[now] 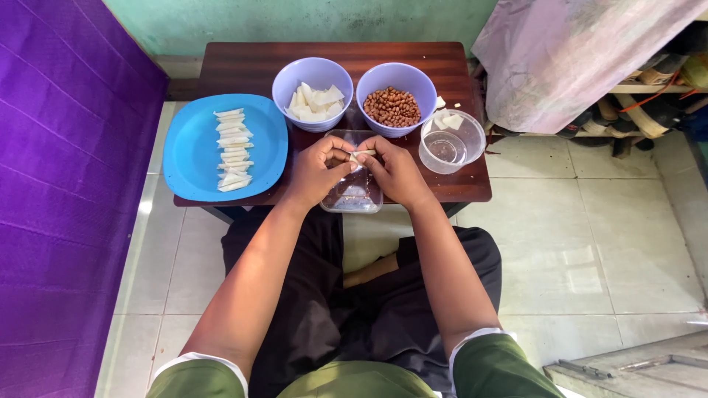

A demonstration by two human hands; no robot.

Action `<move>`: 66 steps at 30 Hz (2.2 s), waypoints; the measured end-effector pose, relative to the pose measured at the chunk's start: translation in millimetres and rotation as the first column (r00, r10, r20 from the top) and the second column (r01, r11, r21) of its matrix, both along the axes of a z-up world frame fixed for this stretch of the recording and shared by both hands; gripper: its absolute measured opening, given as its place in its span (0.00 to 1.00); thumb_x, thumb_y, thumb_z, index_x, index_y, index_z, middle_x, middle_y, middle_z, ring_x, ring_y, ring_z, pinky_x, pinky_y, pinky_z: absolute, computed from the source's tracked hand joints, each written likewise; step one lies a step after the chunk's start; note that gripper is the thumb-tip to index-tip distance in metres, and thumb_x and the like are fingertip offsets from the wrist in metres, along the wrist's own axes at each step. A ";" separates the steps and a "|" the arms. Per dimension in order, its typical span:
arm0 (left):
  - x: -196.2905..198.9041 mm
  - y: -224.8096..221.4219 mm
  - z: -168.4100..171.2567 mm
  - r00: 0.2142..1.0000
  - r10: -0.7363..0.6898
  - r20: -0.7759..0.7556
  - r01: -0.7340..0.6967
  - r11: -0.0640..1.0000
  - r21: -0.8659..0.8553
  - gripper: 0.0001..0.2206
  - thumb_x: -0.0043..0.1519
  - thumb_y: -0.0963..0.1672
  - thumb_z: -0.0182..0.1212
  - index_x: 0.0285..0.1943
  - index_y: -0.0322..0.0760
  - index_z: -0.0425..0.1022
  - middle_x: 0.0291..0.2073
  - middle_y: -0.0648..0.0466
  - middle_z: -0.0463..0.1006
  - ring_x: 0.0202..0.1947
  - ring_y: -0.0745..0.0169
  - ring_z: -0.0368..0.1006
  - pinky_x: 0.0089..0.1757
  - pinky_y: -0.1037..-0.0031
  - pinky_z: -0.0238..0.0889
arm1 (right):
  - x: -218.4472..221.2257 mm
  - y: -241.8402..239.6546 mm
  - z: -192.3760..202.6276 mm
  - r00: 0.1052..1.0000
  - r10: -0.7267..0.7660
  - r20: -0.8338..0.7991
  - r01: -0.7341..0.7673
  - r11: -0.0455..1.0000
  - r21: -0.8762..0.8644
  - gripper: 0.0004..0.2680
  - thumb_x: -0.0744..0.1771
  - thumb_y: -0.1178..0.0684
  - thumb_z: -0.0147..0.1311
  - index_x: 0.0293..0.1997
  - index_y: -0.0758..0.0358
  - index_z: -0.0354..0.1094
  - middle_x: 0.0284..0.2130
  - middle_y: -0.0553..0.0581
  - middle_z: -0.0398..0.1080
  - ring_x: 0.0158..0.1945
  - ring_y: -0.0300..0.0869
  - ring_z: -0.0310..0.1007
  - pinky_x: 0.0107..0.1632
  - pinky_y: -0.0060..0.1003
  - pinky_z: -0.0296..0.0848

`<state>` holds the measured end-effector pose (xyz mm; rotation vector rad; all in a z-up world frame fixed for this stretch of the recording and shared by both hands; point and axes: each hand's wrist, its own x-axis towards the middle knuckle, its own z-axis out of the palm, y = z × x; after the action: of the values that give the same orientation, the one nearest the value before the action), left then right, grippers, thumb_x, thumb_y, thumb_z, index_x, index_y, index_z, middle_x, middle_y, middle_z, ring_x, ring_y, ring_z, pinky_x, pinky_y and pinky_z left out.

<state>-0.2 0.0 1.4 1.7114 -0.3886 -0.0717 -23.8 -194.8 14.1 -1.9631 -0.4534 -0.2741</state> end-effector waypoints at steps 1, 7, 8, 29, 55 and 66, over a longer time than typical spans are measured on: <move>0.1 0.1 0.3 1.000 0.005 -0.003 -0.005 1.000 -0.002 0.14 0.56 0.38 0.69 0.50 0.39 0.79 0.34 0.52 0.85 0.35 0.71 0.80 0.39 0.79 0.74 | 0.3 -0.1 0.0 1.000 0.005 -0.003 -0.005 1.000 -0.002 0.03 0.69 0.55 0.58 0.45 0.60 0.74 0.28 0.62 0.75 0.36 0.52 0.77 0.44 0.45 0.73; 0.6 -2.9 5.7 1.000 0.007 -0.026 -0.007 1.000 -0.015 0.13 0.56 0.39 0.70 0.50 0.39 0.80 0.34 0.53 0.85 0.35 0.71 0.80 0.39 0.78 0.74 | 2.8 -3.3 0.8 1.000 0.008 0.018 -0.007 0.999 -0.044 0.04 0.69 0.53 0.59 0.45 0.58 0.73 0.29 0.62 0.75 0.38 0.56 0.78 0.45 0.46 0.74; 0.5 -3.5 6.0 1.000 0.000 -0.025 0.000 1.000 -0.003 0.13 0.56 0.38 0.70 0.50 0.39 0.80 0.33 0.53 0.84 0.34 0.71 0.79 0.40 0.77 0.73 | 1.9 -3.9 2.4 0.999 0.012 0.033 -0.010 0.999 -0.048 0.04 0.69 0.54 0.59 0.45 0.59 0.72 0.30 0.63 0.75 0.39 0.58 0.77 0.45 0.48 0.74; 11.6 -6.1 4.6 1.000 -0.002 -0.017 0.003 0.998 0.061 0.14 0.54 0.41 0.75 0.49 0.36 0.80 0.33 0.50 0.86 0.39 0.65 0.82 0.47 0.68 0.73 | 24.9 -12.9 -8.6 0.987 0.095 0.129 -0.099 0.995 0.022 0.02 0.67 0.59 0.60 0.41 0.60 0.76 0.28 0.58 0.76 0.35 0.56 0.77 0.41 0.46 0.77; 9.5 -5.8 -1.2 0.998 0.036 0.049 -0.039 0.996 0.074 0.12 0.55 0.39 0.75 0.44 0.36 0.78 0.32 0.51 0.86 0.37 0.64 0.82 0.46 0.69 0.73 | 17.9 -11.1 6.6 0.991 0.099 0.094 -0.106 0.992 0.069 0.08 0.63 0.63 0.62 0.44 0.63 0.75 0.29 0.60 0.77 0.36 0.59 0.77 0.42 0.49 0.76; 7.2 -6.7 3.1 0.999 0.040 0.003 -0.040 0.999 -0.006 0.12 0.54 0.38 0.75 0.44 0.37 0.78 0.32 0.53 0.84 0.38 0.69 0.80 0.47 0.71 0.71 | 17.7 -14.7 -5.6 0.988 0.054 0.143 -0.071 0.991 0.114 0.09 0.63 0.63 0.64 0.45 0.65 0.76 0.31 0.60 0.78 0.36 0.56 0.78 0.41 0.46 0.76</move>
<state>7.0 -6.7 4.5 1.7134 -0.3564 -0.0388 -6.1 -209.5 8.5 -1.8169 -0.5755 -0.3917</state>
